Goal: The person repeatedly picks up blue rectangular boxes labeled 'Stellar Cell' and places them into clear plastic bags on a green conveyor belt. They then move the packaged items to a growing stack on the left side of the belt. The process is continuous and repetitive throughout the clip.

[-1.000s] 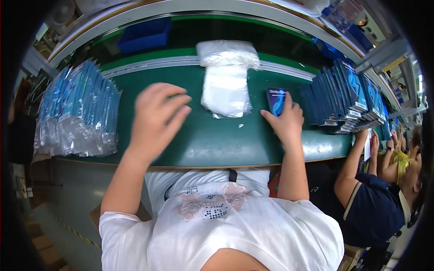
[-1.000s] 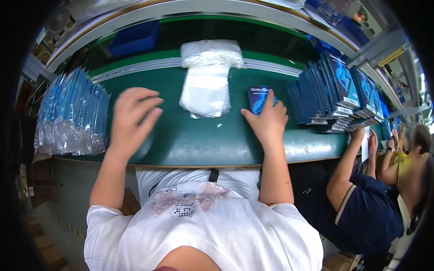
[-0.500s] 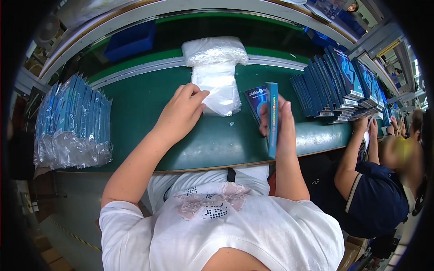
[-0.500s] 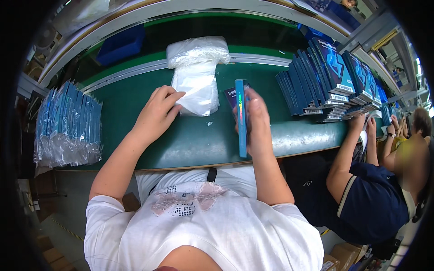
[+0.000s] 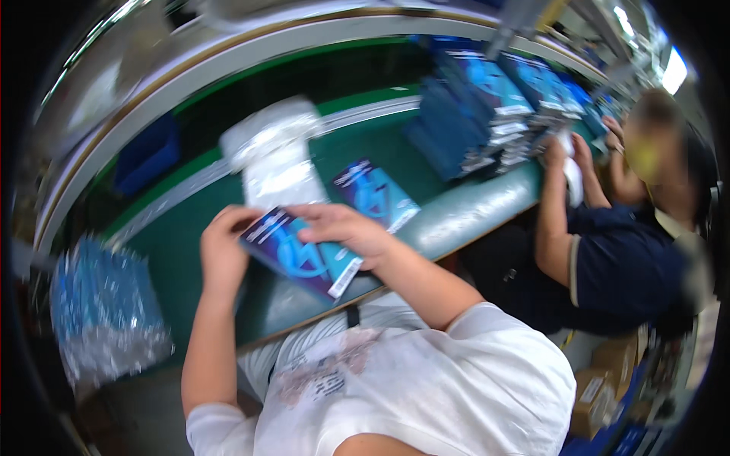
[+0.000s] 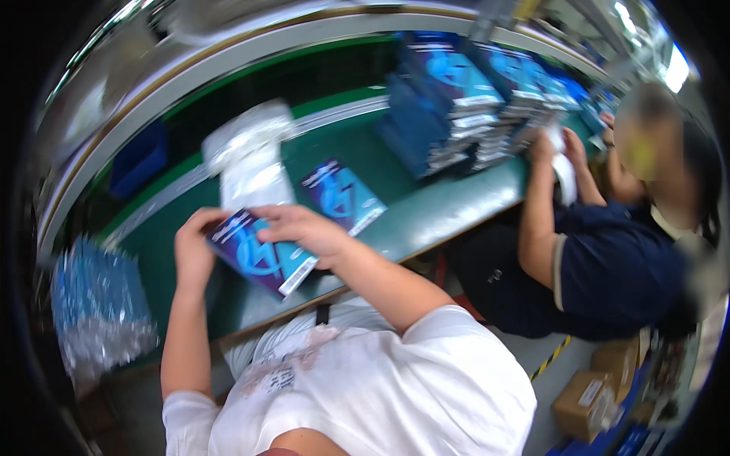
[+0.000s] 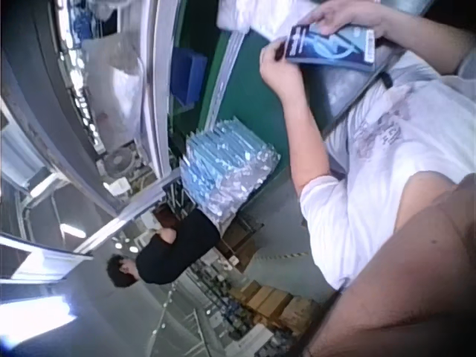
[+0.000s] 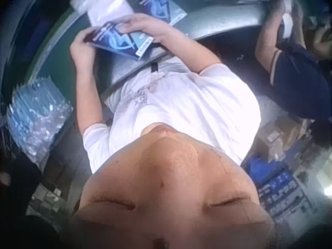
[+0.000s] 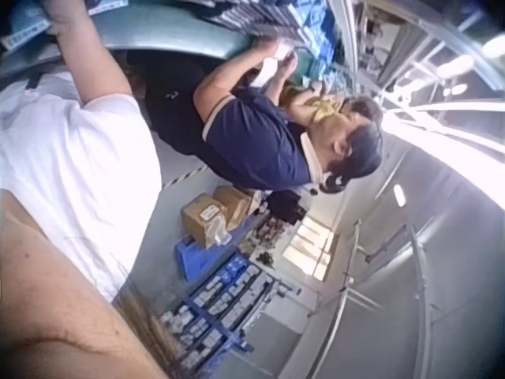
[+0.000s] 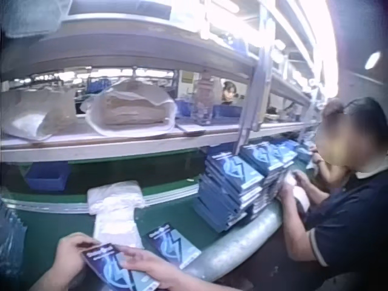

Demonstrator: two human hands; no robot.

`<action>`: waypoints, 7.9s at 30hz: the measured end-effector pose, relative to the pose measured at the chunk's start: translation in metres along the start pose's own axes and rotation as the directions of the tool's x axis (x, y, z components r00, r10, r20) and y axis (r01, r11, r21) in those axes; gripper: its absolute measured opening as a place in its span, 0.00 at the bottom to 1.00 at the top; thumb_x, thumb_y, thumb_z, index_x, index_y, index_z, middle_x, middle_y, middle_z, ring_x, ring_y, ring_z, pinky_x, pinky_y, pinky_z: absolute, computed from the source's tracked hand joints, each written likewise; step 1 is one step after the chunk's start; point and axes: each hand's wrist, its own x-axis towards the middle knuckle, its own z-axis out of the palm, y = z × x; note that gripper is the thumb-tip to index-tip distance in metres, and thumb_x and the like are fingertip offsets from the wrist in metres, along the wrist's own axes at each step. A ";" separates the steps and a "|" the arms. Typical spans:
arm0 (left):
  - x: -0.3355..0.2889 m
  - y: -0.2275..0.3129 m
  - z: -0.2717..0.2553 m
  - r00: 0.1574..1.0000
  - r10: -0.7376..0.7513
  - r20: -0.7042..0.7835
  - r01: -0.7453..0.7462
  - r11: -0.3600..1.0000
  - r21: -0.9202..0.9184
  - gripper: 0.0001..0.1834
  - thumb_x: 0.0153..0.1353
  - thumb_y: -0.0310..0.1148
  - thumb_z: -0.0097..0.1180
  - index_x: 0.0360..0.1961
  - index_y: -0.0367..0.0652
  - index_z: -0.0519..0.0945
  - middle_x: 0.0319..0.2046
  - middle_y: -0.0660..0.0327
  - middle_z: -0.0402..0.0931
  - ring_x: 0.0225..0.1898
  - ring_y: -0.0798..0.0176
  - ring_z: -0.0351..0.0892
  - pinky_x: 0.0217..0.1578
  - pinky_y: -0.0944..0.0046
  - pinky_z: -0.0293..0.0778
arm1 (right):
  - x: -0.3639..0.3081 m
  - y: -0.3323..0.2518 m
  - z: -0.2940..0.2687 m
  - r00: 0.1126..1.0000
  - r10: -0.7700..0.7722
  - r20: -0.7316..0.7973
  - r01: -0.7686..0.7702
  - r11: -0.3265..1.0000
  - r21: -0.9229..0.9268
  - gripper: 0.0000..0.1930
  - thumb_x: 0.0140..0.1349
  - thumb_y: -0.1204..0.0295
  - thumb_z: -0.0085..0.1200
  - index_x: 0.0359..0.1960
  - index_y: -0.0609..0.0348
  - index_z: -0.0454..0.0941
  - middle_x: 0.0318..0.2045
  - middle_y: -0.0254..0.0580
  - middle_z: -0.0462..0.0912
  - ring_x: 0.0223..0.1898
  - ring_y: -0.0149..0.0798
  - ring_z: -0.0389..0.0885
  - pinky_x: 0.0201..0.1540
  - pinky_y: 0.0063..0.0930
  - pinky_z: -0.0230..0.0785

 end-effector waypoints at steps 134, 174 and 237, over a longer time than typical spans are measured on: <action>-0.041 0.038 0.035 0.946 -0.312 0.092 0.208 0.364 -0.908 0.17 0.61 0.22 0.51 0.52 0.34 0.69 0.46 0.56 0.76 0.47 0.64 0.77 0.49 0.62 0.74 | -0.042 0.012 0.040 0.910 -0.384 -0.159 0.131 0.628 -0.767 0.46 0.49 0.74 0.67 0.67 0.66 0.49 0.34 0.39 0.78 0.31 0.25 0.76 0.32 0.17 0.68; -0.083 0.033 -0.213 0.595 0.587 -0.549 0.177 0.570 0.802 0.18 0.58 0.43 0.58 0.41 0.40 0.81 0.42 0.57 0.77 0.47 0.51 0.74 0.50 0.54 0.66 | -0.030 0.021 0.074 0.873 -0.357 0.332 0.431 0.247 -0.868 0.11 0.56 0.80 0.54 0.41 0.68 0.78 0.33 0.47 0.80 0.34 0.36 0.81 0.37 0.25 0.72; -0.139 -0.031 -0.027 0.857 0.162 -0.489 0.258 0.687 0.680 0.20 0.59 0.38 0.55 0.17 0.35 0.69 0.17 0.53 0.66 0.21 0.53 0.66 0.25 0.57 0.61 | -0.043 0.027 -0.015 0.966 -0.255 0.036 0.217 0.730 -0.649 0.10 0.63 0.72 0.50 0.40 0.64 0.79 0.29 0.36 0.80 0.30 0.26 0.75 0.35 0.18 0.68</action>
